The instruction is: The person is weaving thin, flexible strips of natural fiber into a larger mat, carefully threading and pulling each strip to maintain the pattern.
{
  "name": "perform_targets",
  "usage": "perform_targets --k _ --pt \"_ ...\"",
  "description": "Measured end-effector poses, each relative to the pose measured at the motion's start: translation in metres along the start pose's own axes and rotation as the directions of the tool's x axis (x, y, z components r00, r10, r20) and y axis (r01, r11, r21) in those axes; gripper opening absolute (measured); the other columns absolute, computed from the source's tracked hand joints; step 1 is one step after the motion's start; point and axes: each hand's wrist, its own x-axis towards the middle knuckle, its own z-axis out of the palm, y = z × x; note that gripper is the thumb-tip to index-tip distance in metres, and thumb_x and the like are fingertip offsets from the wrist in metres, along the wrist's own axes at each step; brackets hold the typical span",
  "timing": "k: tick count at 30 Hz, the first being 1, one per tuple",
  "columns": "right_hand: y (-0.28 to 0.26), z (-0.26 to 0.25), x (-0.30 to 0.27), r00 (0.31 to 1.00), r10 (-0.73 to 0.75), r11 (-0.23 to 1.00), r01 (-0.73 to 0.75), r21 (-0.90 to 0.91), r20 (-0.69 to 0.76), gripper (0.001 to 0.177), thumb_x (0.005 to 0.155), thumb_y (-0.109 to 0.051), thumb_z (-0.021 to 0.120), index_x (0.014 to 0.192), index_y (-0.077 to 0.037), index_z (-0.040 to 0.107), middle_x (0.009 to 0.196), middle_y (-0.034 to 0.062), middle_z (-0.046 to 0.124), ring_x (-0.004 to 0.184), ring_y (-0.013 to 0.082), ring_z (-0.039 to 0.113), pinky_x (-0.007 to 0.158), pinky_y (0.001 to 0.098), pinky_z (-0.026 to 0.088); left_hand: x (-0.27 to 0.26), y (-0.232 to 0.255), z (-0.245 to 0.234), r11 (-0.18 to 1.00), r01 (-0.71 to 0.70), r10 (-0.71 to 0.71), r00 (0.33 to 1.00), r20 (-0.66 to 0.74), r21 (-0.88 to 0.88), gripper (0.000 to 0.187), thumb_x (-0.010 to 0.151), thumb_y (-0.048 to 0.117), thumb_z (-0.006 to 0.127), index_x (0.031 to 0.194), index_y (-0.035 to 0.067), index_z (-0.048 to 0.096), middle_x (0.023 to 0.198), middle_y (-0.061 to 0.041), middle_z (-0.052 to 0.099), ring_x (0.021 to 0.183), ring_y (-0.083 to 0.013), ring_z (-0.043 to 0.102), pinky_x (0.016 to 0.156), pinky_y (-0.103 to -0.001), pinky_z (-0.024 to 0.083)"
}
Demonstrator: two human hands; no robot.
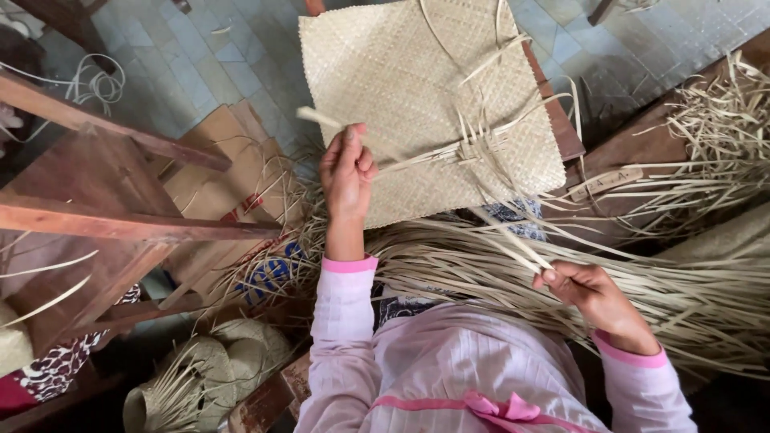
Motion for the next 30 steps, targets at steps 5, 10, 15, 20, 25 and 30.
perform_targets --k 5,10,15,20,25,30 --pt "-0.017 0.024 0.014 0.974 -0.153 0.985 0.164 0.054 -0.166 0.031 0.091 -0.013 0.044 0.064 -0.004 0.055 0.045 -0.0004 0.038 0.045 0.0074 0.03 0.046 0.0213 0.03 -0.043 -0.027 0.02 0.989 0.115 -0.112 0.993 -0.042 0.092 0.038 0.091 0.035 0.044 0.117 0.008 0.041 0.082 -0.001 0.045 0.06 -0.0072 0.045 0.05 -0.018 0.038" --pt "-0.041 0.046 0.026 0.95 -0.197 0.977 0.211 0.032 -0.242 0.029 0.091 -0.012 0.045 0.066 -0.002 0.058 0.043 0.0005 0.041 0.042 0.0067 0.031 0.045 0.0193 0.03 -0.106 -0.064 0.034 0.908 0.334 -0.389 0.896 0.215 0.253 0.055 0.088 0.047 0.045 0.12 0.002 0.044 0.094 -0.009 0.053 0.068 -0.0109 0.053 0.056 -0.023 0.046" --pt "-0.041 0.051 0.032 0.965 -0.218 0.974 0.205 -0.101 -0.148 0.035 0.089 -0.017 0.048 0.057 -0.007 0.059 0.039 0.0009 0.042 0.039 0.0079 0.032 0.043 0.0199 0.034 -0.127 -0.06 0.056 0.854 0.176 -0.386 0.846 0.368 0.49 0.03 0.089 0.029 0.055 0.111 0.011 0.06 0.094 -0.013 0.062 0.078 -0.0148 0.06 0.066 -0.027 0.05" --pt "-0.038 0.055 0.029 0.97 -0.157 0.987 0.152 -0.043 -0.185 0.032 0.09 -0.019 0.047 0.067 -0.004 0.064 0.047 0.006 0.053 0.048 0.0113 0.043 0.053 0.0246 0.041 -0.124 -0.06 0.064 0.853 0.171 -0.346 0.893 0.288 0.494 0.025 0.09 0.03 0.053 0.103 0.013 0.065 0.084 -0.012 0.063 0.074 -0.0127 0.058 0.067 -0.028 0.052" --pt "-0.033 0.037 0.039 0.863 -0.157 0.968 0.232 0.1 -0.481 0.02 0.09 -0.014 0.05 0.094 0.0 0.064 0.081 0.0138 0.062 0.076 0.0171 0.056 0.072 0.0308 0.047 -0.115 -0.061 0.065 0.943 0.068 -0.178 0.931 0.32 0.325 0.026 0.095 0.018 0.04 0.106 0.002 0.057 0.067 -0.006 0.05 0.069 -0.0118 0.054 0.068 -0.025 0.05" --pt "-0.081 0.02 0.044 0.803 -0.16 0.744 0.48 0.464 -0.574 0.029 0.088 -0.032 0.049 0.105 -0.01 0.057 0.102 0.0079 0.058 0.097 0.0164 0.053 0.086 0.0331 0.042 -0.118 -0.046 0.106 0.909 -0.142 -0.153 0.76 0.631 0.391 0.02 0.091 0.011 0.049 0.105 0.0 0.06 0.067 -0.008 0.048 0.061 -0.0106 0.05 0.058 -0.024 0.048"
